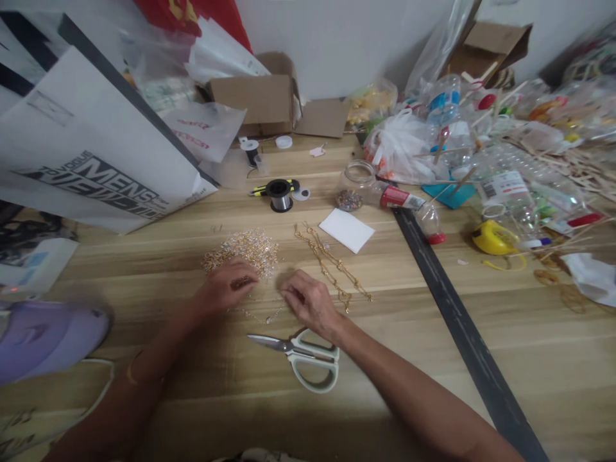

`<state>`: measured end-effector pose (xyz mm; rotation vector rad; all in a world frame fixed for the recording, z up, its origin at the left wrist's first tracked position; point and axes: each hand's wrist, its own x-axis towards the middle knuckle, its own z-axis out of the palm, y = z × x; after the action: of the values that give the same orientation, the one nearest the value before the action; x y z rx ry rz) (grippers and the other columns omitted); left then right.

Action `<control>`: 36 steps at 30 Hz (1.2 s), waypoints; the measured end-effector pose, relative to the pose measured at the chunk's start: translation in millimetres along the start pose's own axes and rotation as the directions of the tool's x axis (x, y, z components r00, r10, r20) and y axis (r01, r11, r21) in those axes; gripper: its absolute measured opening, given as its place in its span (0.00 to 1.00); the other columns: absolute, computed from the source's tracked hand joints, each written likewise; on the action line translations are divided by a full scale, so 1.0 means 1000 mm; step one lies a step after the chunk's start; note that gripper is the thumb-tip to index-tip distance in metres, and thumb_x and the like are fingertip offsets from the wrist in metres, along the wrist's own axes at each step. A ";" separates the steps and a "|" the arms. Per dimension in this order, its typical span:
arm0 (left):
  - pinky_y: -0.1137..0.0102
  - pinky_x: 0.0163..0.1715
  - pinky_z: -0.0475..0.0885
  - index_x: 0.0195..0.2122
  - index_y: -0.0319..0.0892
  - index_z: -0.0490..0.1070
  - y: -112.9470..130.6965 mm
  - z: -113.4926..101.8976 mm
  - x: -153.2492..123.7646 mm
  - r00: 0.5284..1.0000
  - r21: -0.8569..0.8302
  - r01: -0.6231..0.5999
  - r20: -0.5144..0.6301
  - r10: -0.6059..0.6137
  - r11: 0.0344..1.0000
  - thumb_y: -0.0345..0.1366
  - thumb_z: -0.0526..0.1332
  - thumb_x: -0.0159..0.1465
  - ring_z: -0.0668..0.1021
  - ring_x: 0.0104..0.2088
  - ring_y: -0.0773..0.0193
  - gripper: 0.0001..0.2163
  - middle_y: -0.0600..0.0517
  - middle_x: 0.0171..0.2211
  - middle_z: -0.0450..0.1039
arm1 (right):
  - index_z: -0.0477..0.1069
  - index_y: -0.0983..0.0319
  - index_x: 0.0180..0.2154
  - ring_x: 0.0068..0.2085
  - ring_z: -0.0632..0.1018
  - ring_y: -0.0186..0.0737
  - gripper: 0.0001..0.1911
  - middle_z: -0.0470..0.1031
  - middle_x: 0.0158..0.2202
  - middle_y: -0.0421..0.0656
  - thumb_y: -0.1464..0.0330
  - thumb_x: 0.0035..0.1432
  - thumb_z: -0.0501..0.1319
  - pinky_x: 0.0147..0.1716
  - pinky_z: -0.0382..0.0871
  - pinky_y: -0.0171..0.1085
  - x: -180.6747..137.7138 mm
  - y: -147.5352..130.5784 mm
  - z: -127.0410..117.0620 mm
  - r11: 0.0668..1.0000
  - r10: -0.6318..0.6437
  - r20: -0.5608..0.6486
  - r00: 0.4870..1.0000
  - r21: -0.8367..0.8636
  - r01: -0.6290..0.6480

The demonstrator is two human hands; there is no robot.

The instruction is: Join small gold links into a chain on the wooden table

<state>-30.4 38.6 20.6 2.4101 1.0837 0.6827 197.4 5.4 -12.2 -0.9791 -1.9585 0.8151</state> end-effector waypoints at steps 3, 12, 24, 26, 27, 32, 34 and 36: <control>0.71 0.35 0.68 0.29 0.39 0.74 0.000 0.001 0.000 0.995 -0.115 0.086 -0.042 -0.092 0.990 0.28 0.61 0.58 0.75 0.33 0.65 0.03 0.51 0.28 0.75 | 0.68 0.62 0.33 0.30 0.70 0.36 0.05 0.68 0.29 0.42 0.71 0.62 0.55 0.29 0.64 0.34 0.000 0.000 0.000 1.000 0.013 0.006 1.000 -0.004 -0.013; 0.69 0.35 0.71 0.28 0.38 0.77 0.005 0.000 0.002 0.927 -0.472 0.330 -0.001 -0.375 0.817 0.33 0.64 0.55 0.77 0.32 0.64 0.04 0.49 0.29 0.77 | 0.67 0.62 0.32 0.30 0.70 0.36 0.06 0.68 0.29 0.42 0.71 0.62 0.55 0.29 0.63 0.34 0.000 -0.001 0.000 1.000 0.005 -0.002 1.000 0.006 -0.005; 0.70 0.35 0.74 0.28 0.38 0.77 0.009 -0.001 0.005 0.883 -0.630 0.413 0.102 -0.458 0.657 0.35 0.67 0.51 0.79 0.31 0.64 0.06 0.49 0.28 0.80 | 0.67 0.62 0.32 0.30 0.70 0.36 0.05 0.68 0.29 0.42 0.72 0.61 0.55 0.29 0.63 0.34 0.001 -0.002 -0.001 1.000 0.001 0.004 1.000 0.007 -0.001; 0.70 0.35 0.74 0.29 0.38 0.76 0.009 -0.001 0.005 0.882 -0.636 0.412 0.099 -0.461 0.652 0.35 0.67 0.51 0.80 0.31 0.63 0.07 0.49 0.29 0.80 | 0.67 0.62 0.32 0.30 0.70 0.36 0.05 0.68 0.29 0.42 0.72 0.61 0.55 0.30 0.63 0.34 0.001 -0.002 -0.001 1.000 0.005 0.004 1.000 0.002 -0.005; 0.70 0.35 0.74 0.29 0.38 0.76 0.009 -0.001 0.004 0.883 -0.641 0.408 0.096 -0.460 0.650 0.35 0.68 0.51 0.80 0.31 0.63 0.07 0.49 0.29 0.80 | 0.67 0.62 0.32 0.30 0.70 0.36 0.05 0.68 0.29 0.42 0.72 0.61 0.55 0.30 0.63 0.34 0.000 -0.002 -0.001 1.000 0.008 0.005 1.000 0.001 -0.008; 0.70 0.35 0.74 0.29 0.38 0.75 0.008 0.000 0.005 0.901 -0.649 0.368 0.073 -0.427 0.666 0.34 0.68 0.50 0.80 0.31 0.63 0.07 0.49 0.28 0.79 | 0.68 0.62 0.32 0.30 0.69 0.35 0.05 0.68 0.29 0.42 0.72 0.61 0.56 0.29 0.63 0.34 0.000 -0.001 0.000 1.000 0.017 0.007 1.000 0.002 -0.017; 0.70 0.35 0.74 0.29 0.38 0.75 0.007 0.000 0.005 0.907 -0.649 0.356 0.067 -0.416 0.673 0.34 0.68 0.51 0.80 0.32 0.63 0.07 0.49 0.28 0.79 | 0.68 0.62 0.32 0.30 0.69 0.35 0.05 0.68 0.29 0.42 0.72 0.61 0.55 0.28 0.63 0.34 0.000 -0.002 0.000 1.000 0.017 0.010 1.000 0.004 -0.018; 0.70 0.36 0.74 0.29 0.38 0.75 0.006 0.000 0.004 0.909 -0.639 0.352 0.060 -0.411 0.684 0.34 0.67 0.51 0.80 0.32 0.63 0.06 0.49 0.28 0.79 | 0.68 0.62 0.32 0.30 0.69 0.35 0.05 0.68 0.29 0.42 0.72 0.61 0.55 0.29 0.63 0.34 0.001 -0.002 0.000 1.000 0.018 0.010 1.000 0.006 -0.018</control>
<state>-24.4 38.5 24.6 1.5174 1.1112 0.8452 196.9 5.1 -10.6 -0.9927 -1.9570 0.8368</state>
